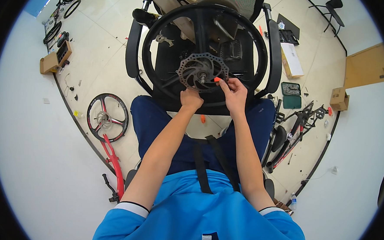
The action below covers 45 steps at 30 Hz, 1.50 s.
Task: The person is assembling a bicycle disc brake rotor onto a wheel hub. They use an Allen key to tighten the mounting bolts, securing the rotor to the hub.
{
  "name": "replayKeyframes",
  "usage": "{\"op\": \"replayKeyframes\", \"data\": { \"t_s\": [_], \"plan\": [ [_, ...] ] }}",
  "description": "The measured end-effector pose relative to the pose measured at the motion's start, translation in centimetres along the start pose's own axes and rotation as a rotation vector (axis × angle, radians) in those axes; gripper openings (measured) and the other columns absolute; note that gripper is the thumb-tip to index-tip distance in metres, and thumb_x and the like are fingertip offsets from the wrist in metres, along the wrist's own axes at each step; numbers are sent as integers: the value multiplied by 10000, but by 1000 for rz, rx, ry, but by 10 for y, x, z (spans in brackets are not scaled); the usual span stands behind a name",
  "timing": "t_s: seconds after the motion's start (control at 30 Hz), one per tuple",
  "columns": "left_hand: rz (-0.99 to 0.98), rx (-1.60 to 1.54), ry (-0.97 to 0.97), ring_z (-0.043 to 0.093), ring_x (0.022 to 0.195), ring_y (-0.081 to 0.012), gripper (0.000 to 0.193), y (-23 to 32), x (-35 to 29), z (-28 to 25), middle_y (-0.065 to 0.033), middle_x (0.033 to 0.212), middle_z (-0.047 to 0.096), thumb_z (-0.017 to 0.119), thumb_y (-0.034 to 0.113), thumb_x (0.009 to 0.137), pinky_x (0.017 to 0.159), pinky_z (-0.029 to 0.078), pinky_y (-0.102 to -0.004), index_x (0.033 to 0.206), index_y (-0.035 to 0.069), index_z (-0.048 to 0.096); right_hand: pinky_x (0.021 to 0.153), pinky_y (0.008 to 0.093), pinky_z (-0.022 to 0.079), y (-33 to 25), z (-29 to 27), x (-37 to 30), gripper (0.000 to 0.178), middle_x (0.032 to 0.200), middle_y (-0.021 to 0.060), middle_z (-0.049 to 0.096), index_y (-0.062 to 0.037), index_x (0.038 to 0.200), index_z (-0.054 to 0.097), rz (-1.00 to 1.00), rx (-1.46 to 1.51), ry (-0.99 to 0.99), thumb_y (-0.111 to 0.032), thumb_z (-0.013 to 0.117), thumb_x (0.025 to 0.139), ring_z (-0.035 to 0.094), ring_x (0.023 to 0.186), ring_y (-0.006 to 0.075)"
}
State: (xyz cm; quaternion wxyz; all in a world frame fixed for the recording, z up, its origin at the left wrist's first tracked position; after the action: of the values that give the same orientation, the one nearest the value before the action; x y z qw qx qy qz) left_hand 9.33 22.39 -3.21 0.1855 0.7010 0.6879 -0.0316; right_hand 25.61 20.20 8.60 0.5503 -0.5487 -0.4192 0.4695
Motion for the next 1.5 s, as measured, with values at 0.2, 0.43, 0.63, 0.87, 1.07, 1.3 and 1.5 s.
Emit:
{"op": "replayKeyframes", "data": {
  "t_s": [0.2,0.43,0.63,0.87,1.07,1.3,1.5],
  "plan": [
    [13,-230,121,670,947,-291,258,-7,-9,-14,-138,1023,679,699,188,765,797,504,-414,986,57,679,764,222,497,0,1,-2,129,895,99,711,43,944,629,30,20,8,-61,693,901,654,831,107],
    [152,-778,577,637,661,-260,92,-21,-74,-44,-142,820,627,654,0,773,610,520,-332,859,-16,625,773,225,489,-5,2,-5,152,901,92,709,40,959,635,5,6,30,-84,699,901,653,844,111],
    [-81,-1158,404,666,743,-99,53,-29,-121,-19,-55,871,622,625,-23,870,638,537,-240,906,-35,588,738,215,462,-7,-16,-25,201,885,73,705,29,957,637,-13,-107,187,-136,726,884,648,824,103],
    [-162,-1663,196,699,840,-176,94,-4,-147,-21,-83,905,641,612,-15,917,737,571,-281,997,-33,568,671,193,463,46,-19,-80,140,797,53,680,33,918,640,226,72,122,-71,720,870,628,737,80],
    [-342,-2032,-23,660,903,-167,136,7,-146,-19,-55,951,661,680,60,904,804,511,-312,1005,46,591,575,198,449,32,14,-100,135,821,29,685,37,931,691,224,27,-126,-64,732,852,577,683,42],
    [-362,-2113,-143,625,948,-155,156,10,-146,-28,-54,982,671,689,122,906,841,466,-296,1022,59,607,549,195,445,14,16,-96,158,797,36,690,40,943,704,102,-127,-197,-77,740,842,571,649,43],
    [-247,-1965,-152,636,882,-146,219,10,-139,-41,-68,982,684,673,120,914,809,493,-286,1099,5,649,606,199,472,17,10,-91,193,827,46,701,39,954,703,60,-177,-158,-110,749,840,594,685,53]
  ]
}}
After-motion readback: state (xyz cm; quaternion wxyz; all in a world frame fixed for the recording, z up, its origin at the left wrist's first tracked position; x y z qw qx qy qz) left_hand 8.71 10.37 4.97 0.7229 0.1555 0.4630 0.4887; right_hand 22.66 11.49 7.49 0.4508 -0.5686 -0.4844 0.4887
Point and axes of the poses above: each hand's wrist, its own x-axis towards the middle knuckle, its own z-axis out of the palm, y = z × x, the point moved 7 cm from there along x, towards the middle knuckle
